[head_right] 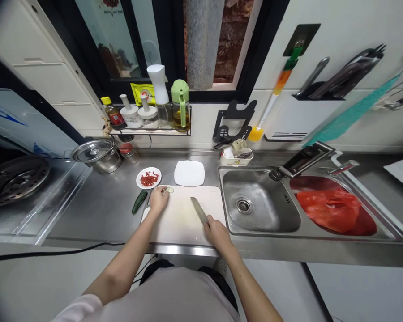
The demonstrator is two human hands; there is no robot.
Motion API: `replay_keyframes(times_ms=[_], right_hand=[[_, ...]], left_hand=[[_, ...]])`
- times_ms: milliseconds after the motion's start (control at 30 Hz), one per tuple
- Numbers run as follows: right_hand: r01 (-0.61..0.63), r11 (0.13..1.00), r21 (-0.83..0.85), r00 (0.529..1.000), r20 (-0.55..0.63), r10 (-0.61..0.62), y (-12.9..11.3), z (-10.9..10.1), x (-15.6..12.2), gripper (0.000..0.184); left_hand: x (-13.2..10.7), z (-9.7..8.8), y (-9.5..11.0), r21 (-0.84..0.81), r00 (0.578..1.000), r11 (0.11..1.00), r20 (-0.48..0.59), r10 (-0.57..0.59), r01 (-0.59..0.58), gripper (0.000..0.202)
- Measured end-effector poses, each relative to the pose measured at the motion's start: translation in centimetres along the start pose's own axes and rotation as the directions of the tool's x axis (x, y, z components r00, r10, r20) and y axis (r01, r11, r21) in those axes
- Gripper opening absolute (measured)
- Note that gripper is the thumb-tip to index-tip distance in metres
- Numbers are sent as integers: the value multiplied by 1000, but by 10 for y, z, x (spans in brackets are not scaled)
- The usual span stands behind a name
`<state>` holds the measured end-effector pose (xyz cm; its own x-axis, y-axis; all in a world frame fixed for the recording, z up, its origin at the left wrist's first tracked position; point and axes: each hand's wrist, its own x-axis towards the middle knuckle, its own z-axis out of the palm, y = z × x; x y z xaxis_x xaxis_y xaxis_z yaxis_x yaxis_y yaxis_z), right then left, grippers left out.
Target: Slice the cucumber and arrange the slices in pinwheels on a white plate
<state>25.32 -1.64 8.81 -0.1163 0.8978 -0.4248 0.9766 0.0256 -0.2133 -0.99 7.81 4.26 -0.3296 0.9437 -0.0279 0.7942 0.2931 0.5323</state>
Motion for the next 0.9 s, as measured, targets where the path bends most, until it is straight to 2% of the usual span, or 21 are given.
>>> replay_keyframes(times_ms=[200, 400, 733, 900], right_hand=[[-20, 1000, -6, 1000, -11, 20, 4, 0, -1, 20], [-35, 999, 8, 999, -4, 35, 9, 2, -1, 20], [-36, 999, 23, 999, 4, 36, 9, -2, -1, 22], [-35, 999, 34, 999, 5, 34, 10, -1, -1, 24]], left_hand=[[10, 11, 9, 184, 995, 982, 96, 21, -38, 36], [9, 12, 10, 219, 991, 971, 105, 77, -99, 32], [10, 13, 12, 62, 989, 990, 83, 119, -124, 16], [6, 12, 10, -191, 972, 971, 156, 174, -143, 14]])
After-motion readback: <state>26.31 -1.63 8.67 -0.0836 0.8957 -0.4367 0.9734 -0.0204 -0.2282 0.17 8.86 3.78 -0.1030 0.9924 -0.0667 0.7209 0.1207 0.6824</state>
